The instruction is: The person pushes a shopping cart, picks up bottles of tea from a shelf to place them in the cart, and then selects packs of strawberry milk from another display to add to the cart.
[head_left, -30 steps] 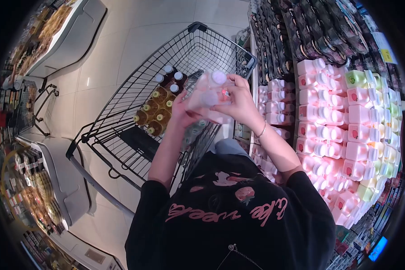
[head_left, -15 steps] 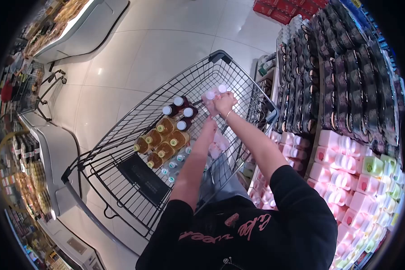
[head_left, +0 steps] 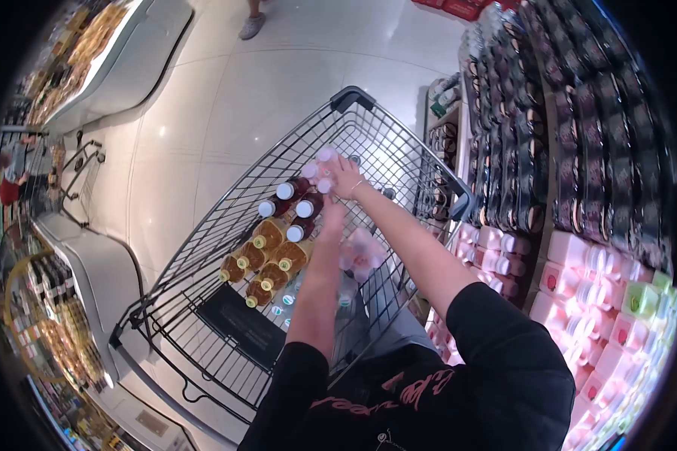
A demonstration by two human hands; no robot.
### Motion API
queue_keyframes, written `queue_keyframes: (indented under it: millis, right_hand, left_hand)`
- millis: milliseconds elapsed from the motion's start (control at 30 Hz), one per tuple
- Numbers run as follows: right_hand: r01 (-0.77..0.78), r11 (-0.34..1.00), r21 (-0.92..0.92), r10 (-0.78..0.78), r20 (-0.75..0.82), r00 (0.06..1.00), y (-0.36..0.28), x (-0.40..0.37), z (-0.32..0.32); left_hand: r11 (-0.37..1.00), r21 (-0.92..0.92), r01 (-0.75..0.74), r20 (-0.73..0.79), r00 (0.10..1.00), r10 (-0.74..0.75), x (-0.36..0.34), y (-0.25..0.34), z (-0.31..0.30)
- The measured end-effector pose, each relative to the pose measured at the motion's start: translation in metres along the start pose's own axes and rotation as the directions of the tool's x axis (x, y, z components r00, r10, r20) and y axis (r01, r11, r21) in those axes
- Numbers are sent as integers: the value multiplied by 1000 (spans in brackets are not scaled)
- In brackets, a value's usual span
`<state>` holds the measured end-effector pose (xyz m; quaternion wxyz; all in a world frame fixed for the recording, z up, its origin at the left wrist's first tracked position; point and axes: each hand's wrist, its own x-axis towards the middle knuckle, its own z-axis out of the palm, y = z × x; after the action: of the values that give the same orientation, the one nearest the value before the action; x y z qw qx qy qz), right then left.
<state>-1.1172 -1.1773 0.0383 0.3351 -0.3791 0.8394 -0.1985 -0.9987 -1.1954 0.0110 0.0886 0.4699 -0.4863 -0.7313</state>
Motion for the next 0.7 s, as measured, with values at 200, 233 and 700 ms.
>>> queue_keyframes:
  millis: [200,233,700]
  right_hand:
    - [-79,980,184,108,-149,983,-38,-99,-20]
    - [-103,987,123,127,-206,970,-45,-112,-16]
    - [151,834,531,353,-722,596,-111,-566,-58]
  left_hand:
    - [995,-65,76,300,953,-53,-50,-9,30]
    - [998,5,57,377,925,-55,-70,4,21]
    - [717,481,-505,755,655,-45,-230,-23,-39]
